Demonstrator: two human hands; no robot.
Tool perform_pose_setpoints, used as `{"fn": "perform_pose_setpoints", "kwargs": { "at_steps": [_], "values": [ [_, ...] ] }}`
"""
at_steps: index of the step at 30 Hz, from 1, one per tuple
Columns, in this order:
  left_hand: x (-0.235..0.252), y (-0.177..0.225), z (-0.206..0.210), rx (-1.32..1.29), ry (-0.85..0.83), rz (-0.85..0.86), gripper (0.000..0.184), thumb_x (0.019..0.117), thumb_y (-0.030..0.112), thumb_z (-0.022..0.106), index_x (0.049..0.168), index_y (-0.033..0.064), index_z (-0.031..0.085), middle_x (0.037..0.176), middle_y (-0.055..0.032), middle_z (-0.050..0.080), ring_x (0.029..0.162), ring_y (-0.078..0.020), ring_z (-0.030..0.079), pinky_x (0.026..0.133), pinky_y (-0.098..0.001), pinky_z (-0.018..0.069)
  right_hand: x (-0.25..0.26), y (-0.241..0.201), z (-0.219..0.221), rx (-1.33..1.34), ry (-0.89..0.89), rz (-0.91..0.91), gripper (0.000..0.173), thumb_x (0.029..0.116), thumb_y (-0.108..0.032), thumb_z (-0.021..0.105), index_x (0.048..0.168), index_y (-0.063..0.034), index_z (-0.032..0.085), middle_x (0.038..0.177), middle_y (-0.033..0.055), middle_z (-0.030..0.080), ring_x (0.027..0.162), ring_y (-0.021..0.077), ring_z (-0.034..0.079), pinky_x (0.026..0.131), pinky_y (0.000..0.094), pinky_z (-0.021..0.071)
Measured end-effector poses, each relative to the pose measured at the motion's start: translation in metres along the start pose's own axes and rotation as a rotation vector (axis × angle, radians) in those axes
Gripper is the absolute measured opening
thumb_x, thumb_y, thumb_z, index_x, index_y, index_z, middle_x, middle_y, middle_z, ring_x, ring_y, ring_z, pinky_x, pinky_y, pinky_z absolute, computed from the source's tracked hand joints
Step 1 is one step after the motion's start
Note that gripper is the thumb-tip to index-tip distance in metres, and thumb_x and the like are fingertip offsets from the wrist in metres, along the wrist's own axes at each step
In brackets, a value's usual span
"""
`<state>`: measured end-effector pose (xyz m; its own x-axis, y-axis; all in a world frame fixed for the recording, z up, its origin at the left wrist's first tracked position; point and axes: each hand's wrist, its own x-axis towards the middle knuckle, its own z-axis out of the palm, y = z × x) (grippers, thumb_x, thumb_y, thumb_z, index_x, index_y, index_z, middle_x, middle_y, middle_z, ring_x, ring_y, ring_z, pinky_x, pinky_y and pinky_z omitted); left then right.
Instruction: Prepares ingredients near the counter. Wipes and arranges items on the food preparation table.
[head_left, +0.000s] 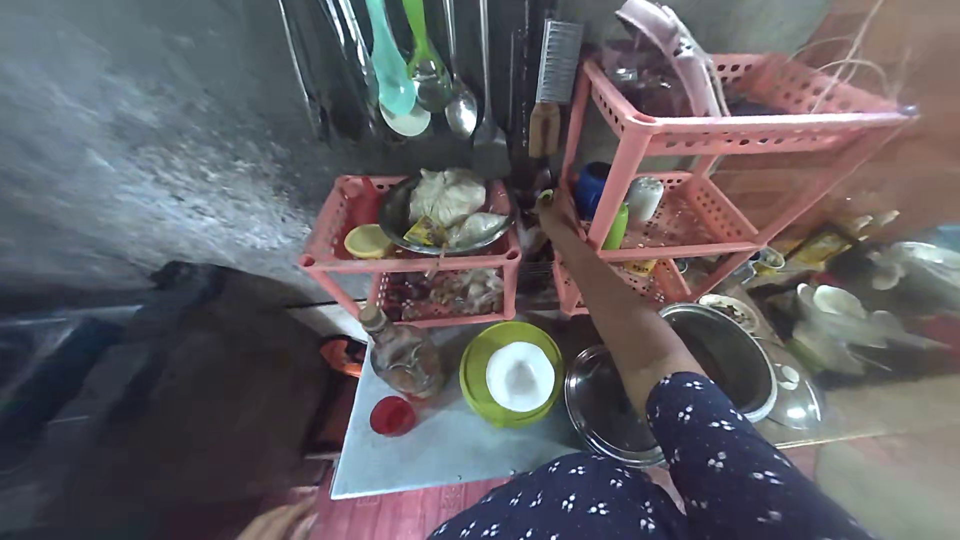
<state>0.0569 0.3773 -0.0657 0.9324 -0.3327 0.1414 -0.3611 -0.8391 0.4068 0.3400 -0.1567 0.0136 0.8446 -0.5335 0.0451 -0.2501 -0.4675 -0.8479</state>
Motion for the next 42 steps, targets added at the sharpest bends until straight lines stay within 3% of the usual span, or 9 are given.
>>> {"fn": "perform_pose_setpoints", "kwargs": {
  "at_steps": [8, 11, 14, 20, 23, 29, 32, 35, 42],
  "values": [
    [0.005, -0.002, 0.002, 0.017, 0.079, -0.001, 0.030, 0.1037, 0.024, 0.058, 0.116, 0.0004, 0.073, 0.113, -0.0207, 0.072, 0.103, -0.0319, 0.072, 0.091, -0.0462, 0.0576, 0.034, -0.048, 0.005, -0.619, -0.178, -0.087, 0.055, 0.1026, -0.023, 0.052, 0.152, -0.0017, 0.041, 0.147, 0.0239, 0.053, 0.135, 0.0418, 0.053, 0.107, 0.0630, 0.0439],
    [-0.001, -0.009, 0.013, 0.007, 0.075, -0.013, 0.032, 0.1041, 0.026, 0.057, 0.116, 0.0014, 0.073, 0.112, -0.0191, 0.073, 0.100, -0.0305, 0.072, 0.088, -0.0461, 0.0588, 0.045, -0.055, 0.011, -0.686, -0.163, -0.123, 0.054, 0.0976, -0.022, 0.059, 0.146, -0.0011, 0.049, 0.145, 0.0233, 0.055, 0.134, 0.0419, 0.053, 0.105, 0.0657, 0.0440],
    [-0.004, -0.010, 0.018, -0.015, 0.062, -0.034, 0.031, 0.1038, 0.025, 0.057, 0.115, 0.0013, 0.073, 0.111, -0.0192, 0.073, 0.100, -0.0303, 0.072, 0.088, -0.0451, 0.0587, 0.053, -0.047, 0.018, -0.694, -0.173, -0.097, 0.048, 0.0993, -0.023, 0.058, 0.140, 0.0014, 0.054, 0.142, 0.0249, 0.056, 0.133, 0.0418, 0.054, 0.105, 0.0652, 0.0442],
    [-0.003, -0.008, 0.023, -0.038, 0.074, -0.028, 0.031, 0.1036, 0.025, 0.057, 0.116, 0.0014, 0.073, 0.111, -0.0193, 0.073, 0.097, -0.0298, 0.073, 0.087, -0.0443, 0.0591, 0.051, -0.033, 0.025, -0.662, -0.180, -0.068, 0.048, 0.1069, -0.024, 0.046, 0.144, 0.0057, 0.050, 0.149, 0.0267, 0.051, 0.140, 0.0416, 0.048, 0.113, 0.0589, 0.0395],
    [-0.002, -0.009, 0.023, -0.040, 0.065, -0.030, 0.034, 0.1042, 0.027, 0.056, 0.116, 0.0005, 0.073, 0.110, -0.0192, 0.073, 0.099, -0.0314, 0.073, 0.089, -0.0471, 0.0586, 0.056, -0.026, 0.024, -0.588, -0.188, -0.084, 0.050, 0.1047, -0.029, 0.049, 0.139, 0.0068, 0.054, 0.143, 0.0281, 0.054, 0.136, 0.0426, 0.051, 0.111, 0.0620, 0.0409],
    [0.002, -0.008, 0.024, -0.052, 0.050, -0.011, 0.033, 0.1042, 0.026, 0.055, 0.116, 0.0014, 0.073, 0.111, -0.0182, 0.073, 0.098, -0.0291, 0.073, 0.089, -0.0446, 0.0589, 0.048, -0.037, 0.017, -0.600, -0.168, -0.053, 0.051, 0.1027, -0.021, 0.053, 0.146, 0.0048, 0.047, 0.147, 0.0258, 0.052, 0.137, 0.0403, 0.051, 0.111, 0.0592, 0.0427],
    [0.006, -0.004, 0.027, -0.062, 0.022, -0.016, 0.034, 0.1045, 0.028, 0.054, 0.116, 0.0021, 0.073, 0.110, -0.0175, 0.074, 0.098, -0.0294, 0.073, 0.088, -0.0453, 0.0590, 0.049, -0.031, 0.022, -0.715, -0.225, -0.086, 0.054, 0.1008, -0.016, 0.058, 0.147, 0.0090, 0.043, 0.152, 0.0283, 0.045, 0.141, 0.0426, 0.046, 0.113, 0.0580, 0.0412],
    [0.008, -0.003, 0.030, -0.060, 0.006, -0.011, 0.034, 0.1044, 0.028, 0.054, 0.116, 0.0030, 0.074, 0.111, -0.0165, 0.073, 0.099, -0.0291, 0.073, 0.088, -0.0460, 0.0589, 0.052, -0.020, 0.024, -0.842, -0.269, -0.188, 0.054, 0.0974, -0.019, 0.066, 0.138, 0.0124, 0.051, 0.146, 0.0321, 0.050, 0.135, 0.0468, 0.051, 0.107, 0.0618, 0.0450],
    [0.014, -0.005, 0.033, -0.045, 0.025, 0.024, 0.035, 0.1045, 0.031, 0.054, 0.115, 0.0037, 0.074, 0.108, -0.0157, 0.074, 0.097, -0.0278, 0.073, 0.087, -0.0440, 0.0590, 0.042, -0.037, 0.013, -0.675, -0.224, -0.051, 0.045, 0.1037, -0.020, 0.052, 0.140, 0.0065, 0.052, 0.144, 0.0257, 0.054, 0.135, 0.0390, 0.053, 0.109, 0.0583, 0.0440]
  ]
}}
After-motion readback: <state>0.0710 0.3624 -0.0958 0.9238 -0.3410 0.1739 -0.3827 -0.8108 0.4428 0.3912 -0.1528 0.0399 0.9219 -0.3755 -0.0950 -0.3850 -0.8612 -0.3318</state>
